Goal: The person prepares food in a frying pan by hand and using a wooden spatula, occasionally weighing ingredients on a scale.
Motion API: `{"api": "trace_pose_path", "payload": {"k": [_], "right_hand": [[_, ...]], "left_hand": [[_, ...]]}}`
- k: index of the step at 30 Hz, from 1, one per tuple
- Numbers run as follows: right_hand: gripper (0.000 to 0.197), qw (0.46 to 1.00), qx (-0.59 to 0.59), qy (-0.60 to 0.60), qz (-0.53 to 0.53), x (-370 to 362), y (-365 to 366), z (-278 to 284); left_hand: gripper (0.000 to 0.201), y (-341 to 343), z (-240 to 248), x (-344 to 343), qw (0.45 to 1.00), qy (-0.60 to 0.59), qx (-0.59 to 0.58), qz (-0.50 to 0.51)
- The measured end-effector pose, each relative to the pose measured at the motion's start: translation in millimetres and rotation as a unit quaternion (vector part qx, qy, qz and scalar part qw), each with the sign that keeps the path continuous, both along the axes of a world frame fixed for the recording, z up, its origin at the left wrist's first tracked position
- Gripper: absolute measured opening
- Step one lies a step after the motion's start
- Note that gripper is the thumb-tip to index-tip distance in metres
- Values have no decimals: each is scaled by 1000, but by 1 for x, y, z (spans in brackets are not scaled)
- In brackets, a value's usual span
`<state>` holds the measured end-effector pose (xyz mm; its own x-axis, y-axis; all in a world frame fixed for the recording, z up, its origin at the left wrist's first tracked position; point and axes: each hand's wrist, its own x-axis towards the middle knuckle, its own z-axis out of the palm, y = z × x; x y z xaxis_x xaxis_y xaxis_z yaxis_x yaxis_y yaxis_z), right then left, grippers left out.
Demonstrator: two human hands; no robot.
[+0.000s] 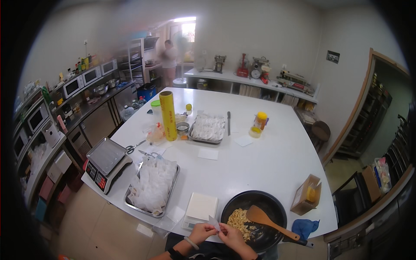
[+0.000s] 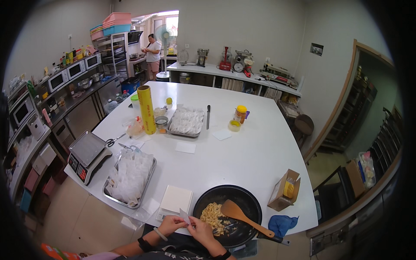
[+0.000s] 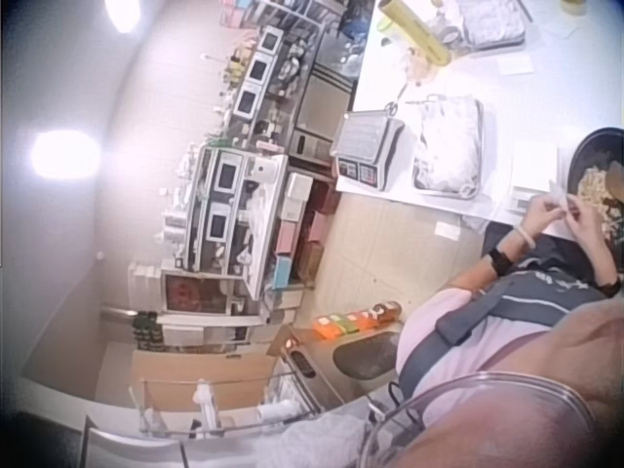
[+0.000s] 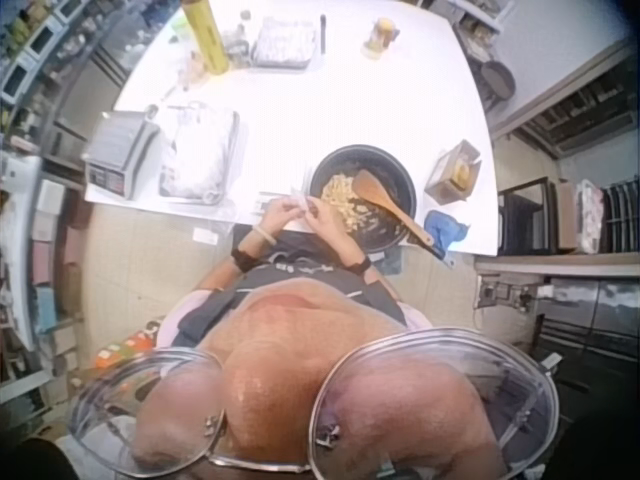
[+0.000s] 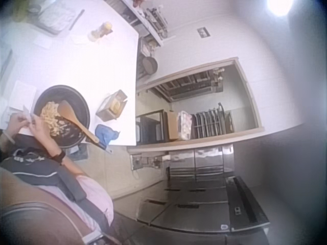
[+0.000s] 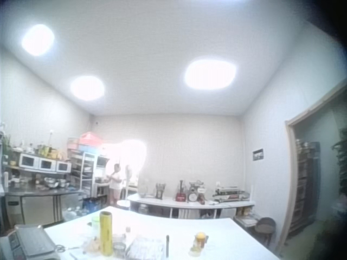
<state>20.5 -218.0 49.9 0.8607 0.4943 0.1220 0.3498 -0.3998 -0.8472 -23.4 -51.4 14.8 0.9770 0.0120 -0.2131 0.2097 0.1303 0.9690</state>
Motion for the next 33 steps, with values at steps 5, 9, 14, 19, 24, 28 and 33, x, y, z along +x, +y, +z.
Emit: {"api": "trace_pose_path", "payload": {"k": [5, 9, 14, 19, 24, 28, 33], "right_hand": [[31, 1000, 2, 1, 6, 0, -2, 1], [31, 1000, -4, 0, 7, 2, -2, -4], [27, 997, -69, -16, -2, 0, 2, 9], [22, 996, -47, -69, -21, 4, 2, 10], [22, 992, -83, -91, -2, 4, 1, 5], [21, 997, -52, -41, -35, 5, 1, 3], [21, 999, 28, 31, -22, 7, -1, 0]], "left_hand": [[18, 2, 10, -1, 1000, 12, 17, -15], [17, 5, 6, 0, 1000, 16, 9, -15], [16, 3, 10, -1, 999, -13, 50, -13], [20, 0, 20, -1, 980, -45, 194, -4], [21, -3, 27, -1, 979, -65, 195, 1], [43, -8, 19, 4, 939, -163, 245, 178], [42, 2, 12, 6, 987, -31, 33, 156]]}}
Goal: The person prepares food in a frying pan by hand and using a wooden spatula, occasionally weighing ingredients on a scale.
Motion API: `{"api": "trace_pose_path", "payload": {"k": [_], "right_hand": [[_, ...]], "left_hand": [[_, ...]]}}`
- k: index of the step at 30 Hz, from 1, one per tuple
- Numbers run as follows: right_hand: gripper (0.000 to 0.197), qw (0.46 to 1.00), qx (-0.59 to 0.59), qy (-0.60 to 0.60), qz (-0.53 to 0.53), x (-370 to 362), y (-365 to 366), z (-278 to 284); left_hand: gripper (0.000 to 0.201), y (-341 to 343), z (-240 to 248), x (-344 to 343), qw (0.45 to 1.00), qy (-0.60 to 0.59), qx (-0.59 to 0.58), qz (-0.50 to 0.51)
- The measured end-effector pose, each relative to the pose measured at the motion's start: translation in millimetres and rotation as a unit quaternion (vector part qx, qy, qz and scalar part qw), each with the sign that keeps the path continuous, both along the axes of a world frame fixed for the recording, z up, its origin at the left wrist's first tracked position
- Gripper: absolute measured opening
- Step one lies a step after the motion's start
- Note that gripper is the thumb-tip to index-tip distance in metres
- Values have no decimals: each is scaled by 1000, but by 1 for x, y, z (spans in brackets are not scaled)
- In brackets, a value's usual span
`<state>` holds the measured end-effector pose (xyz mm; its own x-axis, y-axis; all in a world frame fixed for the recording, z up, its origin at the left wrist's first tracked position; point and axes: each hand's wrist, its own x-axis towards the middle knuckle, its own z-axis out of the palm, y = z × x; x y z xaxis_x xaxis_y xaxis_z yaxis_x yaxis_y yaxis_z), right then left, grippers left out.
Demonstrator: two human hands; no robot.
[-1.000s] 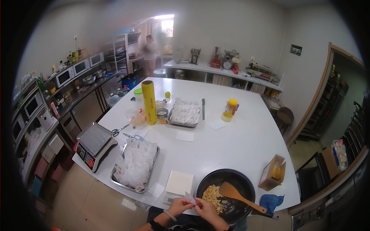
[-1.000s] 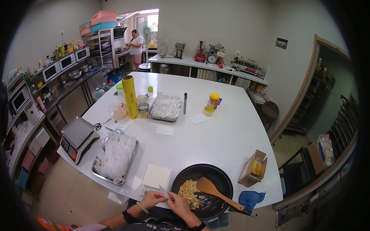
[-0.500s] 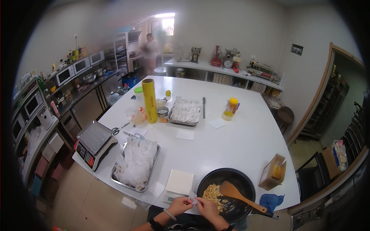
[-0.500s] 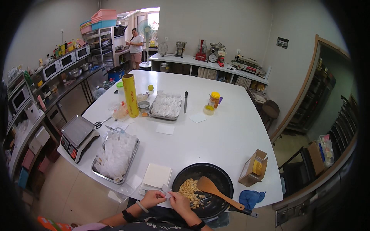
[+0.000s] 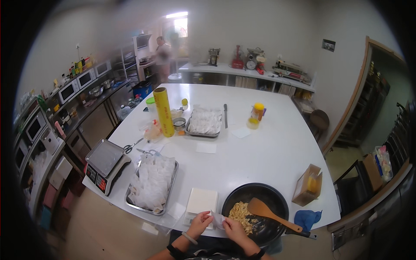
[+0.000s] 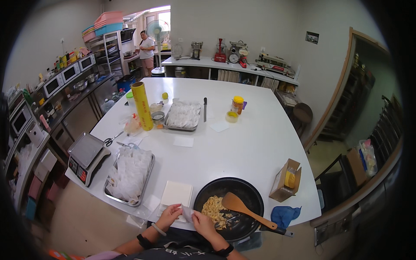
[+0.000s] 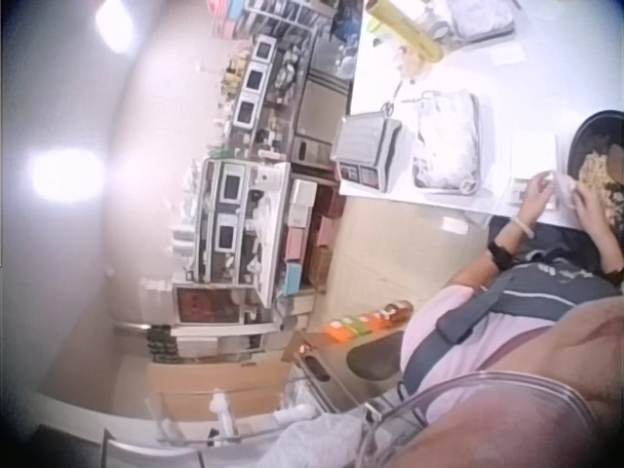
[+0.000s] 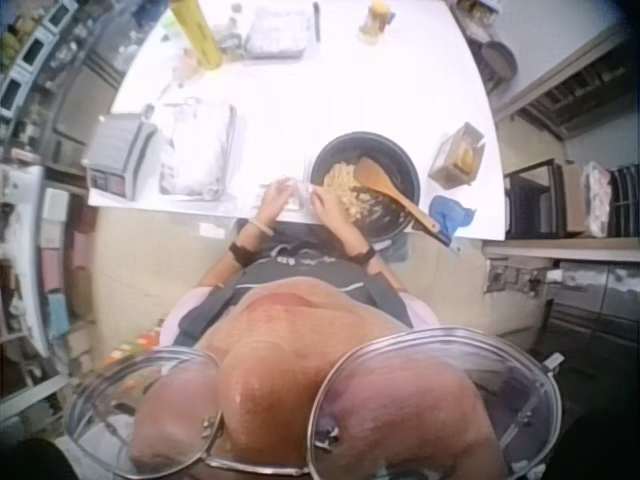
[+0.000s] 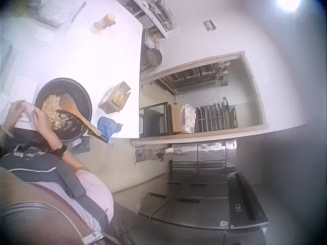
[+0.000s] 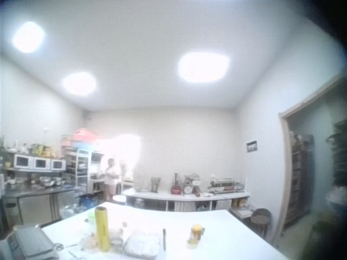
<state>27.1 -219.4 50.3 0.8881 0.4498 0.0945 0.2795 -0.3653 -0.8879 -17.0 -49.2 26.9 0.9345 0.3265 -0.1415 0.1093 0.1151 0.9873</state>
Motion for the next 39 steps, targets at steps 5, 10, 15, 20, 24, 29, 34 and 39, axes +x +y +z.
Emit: {"api": "trace_pose_path", "payload": {"k": [5, 10, 15, 20, 24, 29, 34, 39], "right_hand": [[22, 999, 11, 40, 19, 2, -3, -9], [19, 994, 92, 59, 5, 2, -8, 0], [18, 994, 95, 58, 10, 3, -22, 0], [18, 983, 107, 139, 52, 9, -38, -20], [15, 982, 126, 135, 41, 12, -37, -43], [14, 992, 56, 104, 36, 7, -46, -8], [17, 980, 90, 176, 16, -2, -47, -21], [22, 933, 237, 264, 65, -14, -19, -7]], "left_hand": [[31, 11, -5, -6, 992, 88, -49, -77], [15, -5, 31, -4, 984, 81, -158, -3], [19, 7, 11, -6, 964, 86, -241, -70], [16, -7, 20, 0, 989, 79, -118, -50], [12, -14, 29, 4, 995, 41, -46, -84], [20, -26, 47, -1, 985, -13, 170, -6], [40, -29, 58, -9, 872, -283, 342, -207], [34, -24, 44, -36, 885, -294, 311, -182]]}}
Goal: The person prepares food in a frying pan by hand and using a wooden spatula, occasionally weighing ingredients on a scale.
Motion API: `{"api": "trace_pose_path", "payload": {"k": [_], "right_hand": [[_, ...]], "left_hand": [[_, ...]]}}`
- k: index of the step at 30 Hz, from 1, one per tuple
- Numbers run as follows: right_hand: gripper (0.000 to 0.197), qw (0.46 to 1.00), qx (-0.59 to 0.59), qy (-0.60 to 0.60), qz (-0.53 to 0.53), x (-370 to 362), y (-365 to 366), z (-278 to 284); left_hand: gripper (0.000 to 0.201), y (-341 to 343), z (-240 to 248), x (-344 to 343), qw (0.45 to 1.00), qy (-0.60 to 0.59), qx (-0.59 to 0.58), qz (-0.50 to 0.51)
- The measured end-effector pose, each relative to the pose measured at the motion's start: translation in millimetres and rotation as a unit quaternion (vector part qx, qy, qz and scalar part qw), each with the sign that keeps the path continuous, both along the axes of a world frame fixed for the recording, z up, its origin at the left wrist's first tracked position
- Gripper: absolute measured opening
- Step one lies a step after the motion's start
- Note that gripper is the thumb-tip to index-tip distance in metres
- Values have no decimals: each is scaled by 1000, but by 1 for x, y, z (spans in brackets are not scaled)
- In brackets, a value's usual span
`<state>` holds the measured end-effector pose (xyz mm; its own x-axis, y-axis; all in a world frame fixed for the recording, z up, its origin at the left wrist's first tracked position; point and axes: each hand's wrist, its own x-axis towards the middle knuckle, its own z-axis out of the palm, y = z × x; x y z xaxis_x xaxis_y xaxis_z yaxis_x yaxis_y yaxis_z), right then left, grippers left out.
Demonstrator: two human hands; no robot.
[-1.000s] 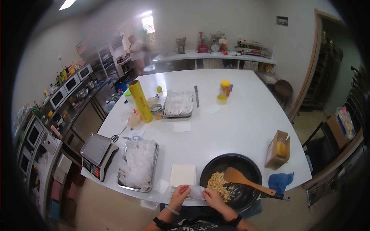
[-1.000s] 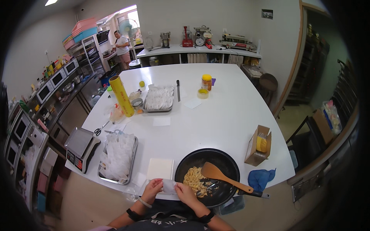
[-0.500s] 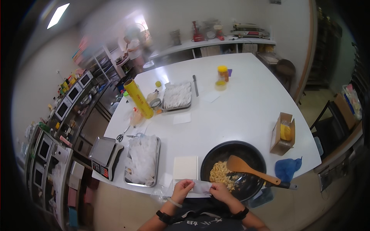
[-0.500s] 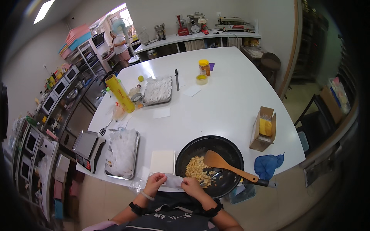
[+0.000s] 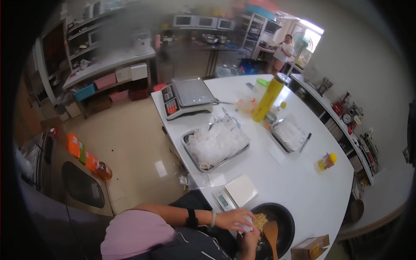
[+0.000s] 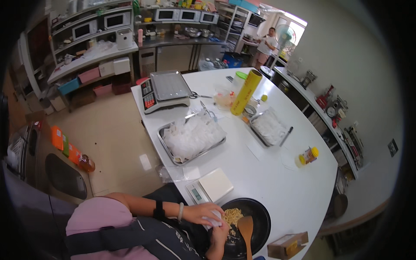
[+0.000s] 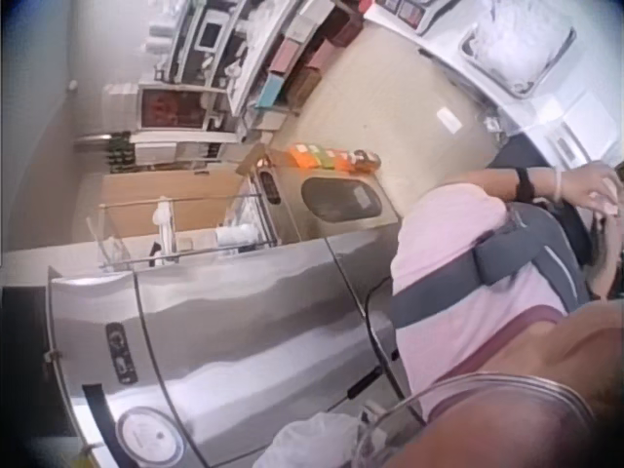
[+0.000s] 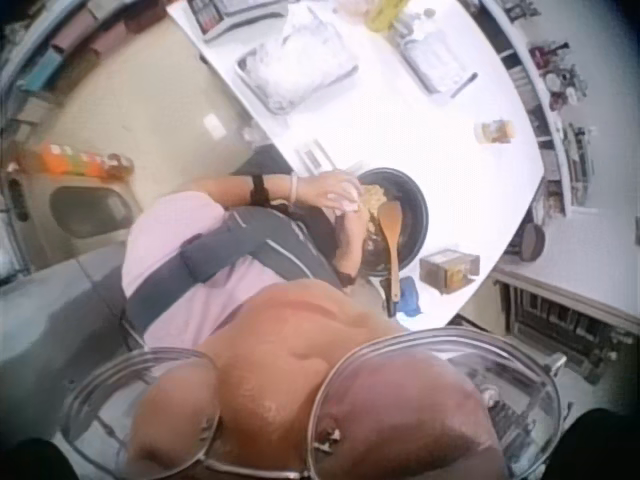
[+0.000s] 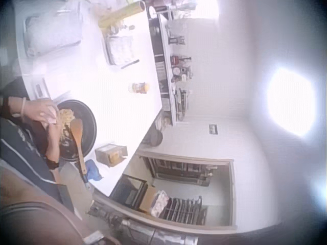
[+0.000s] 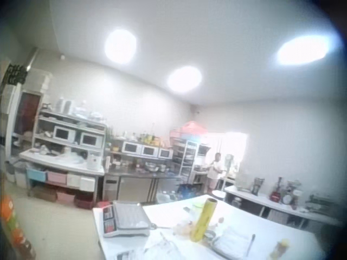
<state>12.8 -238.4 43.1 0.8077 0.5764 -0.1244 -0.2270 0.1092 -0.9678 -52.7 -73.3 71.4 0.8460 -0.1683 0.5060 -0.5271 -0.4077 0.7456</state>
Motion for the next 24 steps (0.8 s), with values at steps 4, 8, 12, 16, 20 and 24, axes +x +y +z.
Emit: {"api": "trace_pose_path", "payload": {"k": [4, 8, 12, 16, 20, 24], "right_hand": [[20, 994, 24, 82, 72, -1, 18, 4], [19, 995, -16, 82, 59, -4, 15, -11], [19, 996, -39, 73, 40, -3, 6, 0], [16, 997, -28, 57, 54, 1, -1, 4], [15, 995, -70, 43, 56, 10, -6, -3], [18, 997, -24, 66, 18, 19, -8, -9]], "left_hand": [[35, 24, 1, -9, 996, -38, 42, 73], [38, 24, -9, -4, 992, 60, -101, 52], [38, 21, -1, 2, 877, 329, -347, 44], [26, 22, -14, 11, 819, 423, -388, -18], [18, 31, -26, 26, 806, 432, -398, 71], [19, 26, -26, 39, 827, 391, -332, 231]]}}
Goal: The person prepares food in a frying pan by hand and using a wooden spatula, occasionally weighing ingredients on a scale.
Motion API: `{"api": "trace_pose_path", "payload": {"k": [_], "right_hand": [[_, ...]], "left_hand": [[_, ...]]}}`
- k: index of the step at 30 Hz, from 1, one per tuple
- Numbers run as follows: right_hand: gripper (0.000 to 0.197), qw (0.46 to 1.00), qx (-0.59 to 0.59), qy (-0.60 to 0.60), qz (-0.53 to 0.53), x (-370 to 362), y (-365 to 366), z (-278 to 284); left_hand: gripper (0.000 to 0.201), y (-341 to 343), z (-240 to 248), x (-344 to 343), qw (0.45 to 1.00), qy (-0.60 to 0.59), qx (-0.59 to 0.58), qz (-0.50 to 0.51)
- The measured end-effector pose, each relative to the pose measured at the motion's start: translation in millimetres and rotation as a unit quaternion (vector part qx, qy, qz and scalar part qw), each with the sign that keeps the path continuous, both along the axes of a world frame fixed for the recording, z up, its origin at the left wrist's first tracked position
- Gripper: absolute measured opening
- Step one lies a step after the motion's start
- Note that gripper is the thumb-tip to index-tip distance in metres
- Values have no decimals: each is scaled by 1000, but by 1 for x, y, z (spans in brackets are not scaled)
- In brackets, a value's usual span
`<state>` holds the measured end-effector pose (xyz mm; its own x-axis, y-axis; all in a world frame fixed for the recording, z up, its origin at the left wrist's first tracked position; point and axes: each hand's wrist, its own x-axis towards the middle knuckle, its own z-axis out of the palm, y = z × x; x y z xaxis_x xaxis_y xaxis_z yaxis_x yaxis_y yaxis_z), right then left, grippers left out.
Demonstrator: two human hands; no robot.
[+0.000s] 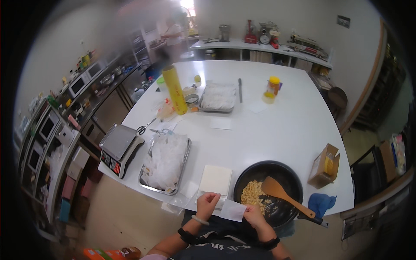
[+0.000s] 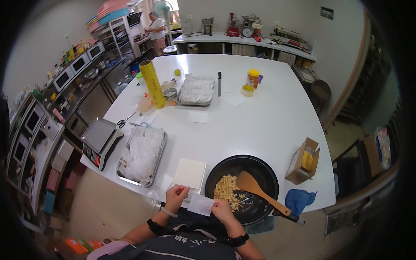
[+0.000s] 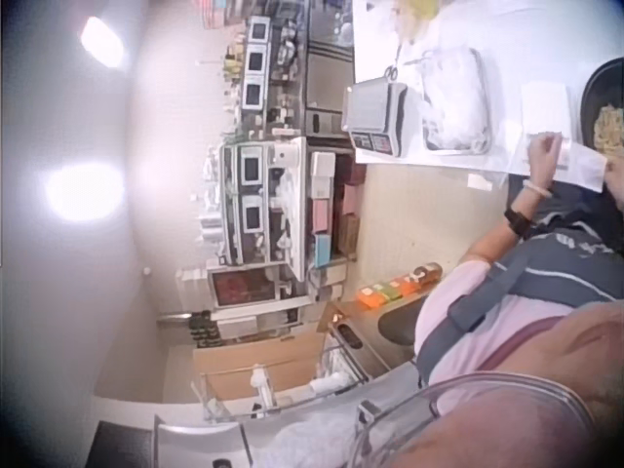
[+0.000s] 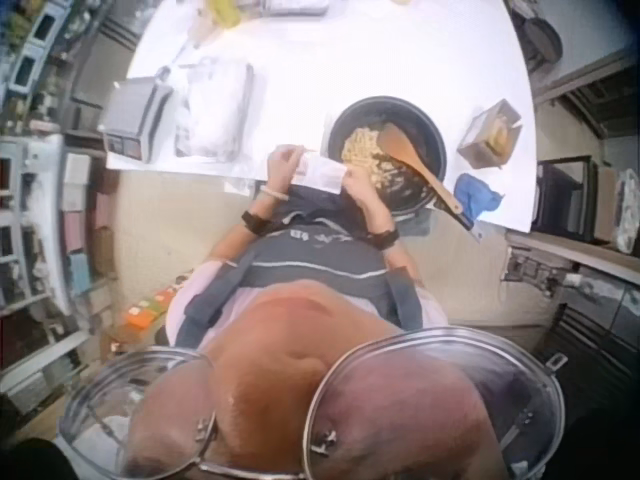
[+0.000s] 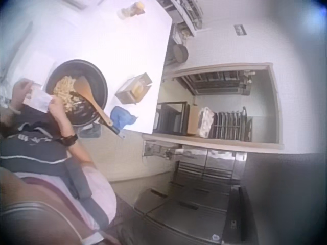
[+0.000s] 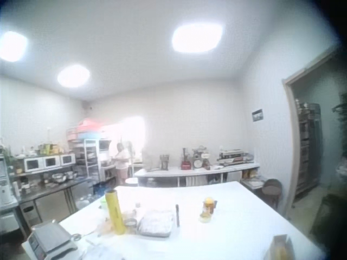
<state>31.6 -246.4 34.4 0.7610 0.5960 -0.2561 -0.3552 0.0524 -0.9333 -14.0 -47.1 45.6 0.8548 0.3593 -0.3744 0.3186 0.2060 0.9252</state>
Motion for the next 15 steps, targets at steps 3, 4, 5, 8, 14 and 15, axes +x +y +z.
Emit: {"api": "trace_pose_path", "payload": {"k": [3, 4, 5, 8, 14, 15], "right_hand": [[16, 999, -9, -4, -33, 2, -6, -11], [16, 999, -6, -1, -39, 0, -10, -12], [18, 1000, 4, -1, -23, -1, -13, -13], [21, 999, 24, 34, -8, -10, -15, -6], [22, 999, -31, -17, 1, -12, -19, 7], [19, 999, -41, -5, -20, -11, -17, 9]], "left_hand": [[29, -16, 41, -3, 797, -343, 472, -158], [29, -23, 48, -2, 795, -344, 472, -164], [33, -32, 52, -1, 770, -366, 475, -219], [42, -41, 38, 0, 763, -369, 442, -293], [41, -42, 27, 6, 759, -417, 393, -310], [47, -43, 27, 4, 782, -394, 376, -304]]}}
